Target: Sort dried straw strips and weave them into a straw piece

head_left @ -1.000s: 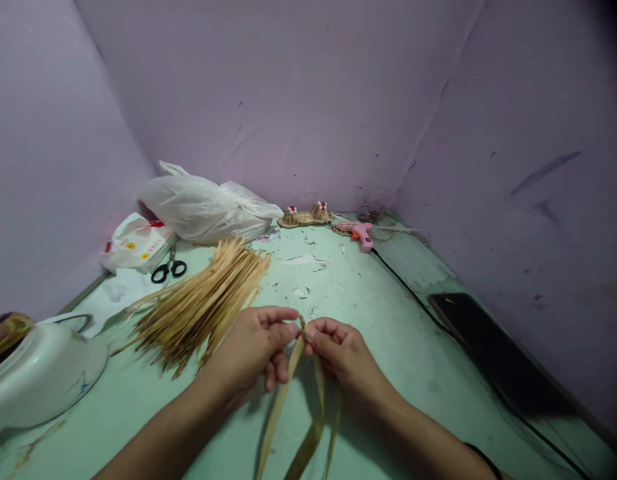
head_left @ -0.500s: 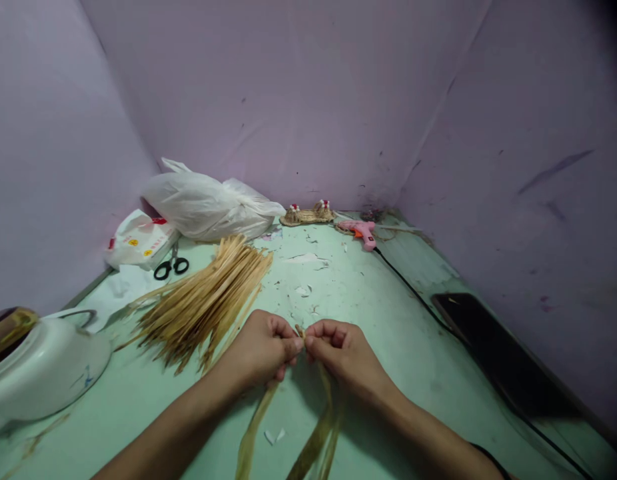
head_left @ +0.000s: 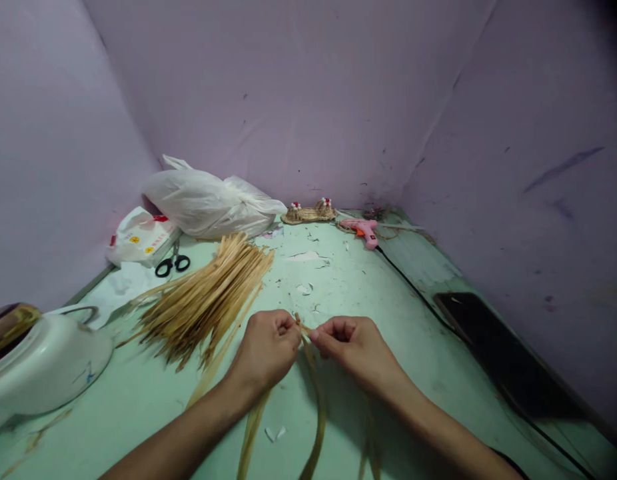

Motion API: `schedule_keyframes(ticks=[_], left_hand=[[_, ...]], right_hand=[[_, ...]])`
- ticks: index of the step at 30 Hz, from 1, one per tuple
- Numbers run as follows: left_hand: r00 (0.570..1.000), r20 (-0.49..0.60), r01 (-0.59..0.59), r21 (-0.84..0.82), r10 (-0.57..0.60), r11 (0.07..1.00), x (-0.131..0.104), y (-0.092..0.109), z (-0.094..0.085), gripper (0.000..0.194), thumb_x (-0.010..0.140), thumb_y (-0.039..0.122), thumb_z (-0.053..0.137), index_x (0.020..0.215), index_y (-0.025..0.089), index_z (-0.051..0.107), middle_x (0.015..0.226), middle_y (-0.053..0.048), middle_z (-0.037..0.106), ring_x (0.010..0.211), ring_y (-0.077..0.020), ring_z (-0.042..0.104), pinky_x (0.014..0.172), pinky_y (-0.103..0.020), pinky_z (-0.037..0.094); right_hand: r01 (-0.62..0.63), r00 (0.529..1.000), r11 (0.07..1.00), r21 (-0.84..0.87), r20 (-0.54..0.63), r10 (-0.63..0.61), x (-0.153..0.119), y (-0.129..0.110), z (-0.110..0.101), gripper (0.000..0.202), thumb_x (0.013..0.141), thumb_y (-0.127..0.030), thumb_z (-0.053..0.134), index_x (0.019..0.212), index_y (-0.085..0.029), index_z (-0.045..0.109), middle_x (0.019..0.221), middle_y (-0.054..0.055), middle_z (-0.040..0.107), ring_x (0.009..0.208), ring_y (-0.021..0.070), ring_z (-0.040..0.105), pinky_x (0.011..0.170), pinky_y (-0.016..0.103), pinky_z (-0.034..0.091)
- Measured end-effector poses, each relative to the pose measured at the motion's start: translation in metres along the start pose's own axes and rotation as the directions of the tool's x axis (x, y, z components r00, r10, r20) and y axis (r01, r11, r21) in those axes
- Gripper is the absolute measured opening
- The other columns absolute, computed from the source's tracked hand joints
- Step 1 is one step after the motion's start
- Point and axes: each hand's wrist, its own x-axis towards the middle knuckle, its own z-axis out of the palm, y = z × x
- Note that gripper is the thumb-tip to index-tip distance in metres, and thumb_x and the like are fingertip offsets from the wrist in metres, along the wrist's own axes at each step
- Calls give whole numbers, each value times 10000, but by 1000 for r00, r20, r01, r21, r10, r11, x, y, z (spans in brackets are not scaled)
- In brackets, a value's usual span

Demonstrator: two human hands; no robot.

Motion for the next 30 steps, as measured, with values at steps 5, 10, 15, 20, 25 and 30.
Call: schedule_keyframes(ticks=[5,10,15,20,25,30], left_hand=[[992,-49,108,-144,-116,984,5,-5,5,148,578,164,463,429,163,463,382,46,405,417,-84,349,435,-208,268],[972,-99,163,-375,-214,913,6,-7,12,138,565,132,470,432,163,453,362,65,410,356,-53,336,392,-182,267],[932,55,333,-517,-357,788,3,0,11,139,612,157,453,472,164,454,376,49,476,242,-29,214,289,-191,128],[940,94,328,-514,-328,792,5,3,3,193,618,194,514,453,173,416,279,94,294,230,-23,172,280,-174,88],[933,224,358,-500,-282,788,1,8,2,212,639,228,525,460,171,428,278,90,307,232,-17,150,289,-179,77],[950,205,299,-380,-236,875,-3,8,5,205,628,196,544,450,164,445,293,77,350,275,-26,212,334,-184,127]], right_hand=[[249,968,966,-75,57,-245,-15,3,12,182,744,-249,525,655,-167,661,579,24,590,507,115,475,489,237,338],[561,824,750,-350,159,-543,-25,17,21,238,795,-148,436,899,-138,649,629,57,574,541,140,498,527,258,357],[663,741,577,-478,302,-600,-28,24,23,305,763,-110,435,1011,-111,611,701,100,609,545,159,510,514,272,364],[633,758,671,-388,130,-640,-25,9,10,186,782,-235,523,645,-195,642,578,39,599,523,134,511,529,262,363],[131,990,959,252,-78,-115,-3,-6,-3,170,686,-327,614,746,-168,609,720,47,630,659,156,572,633,290,430],[-187,970,880,436,224,95,5,0,3,244,608,-368,673,661,-156,564,404,-55,452,334,54,359,361,195,248]])
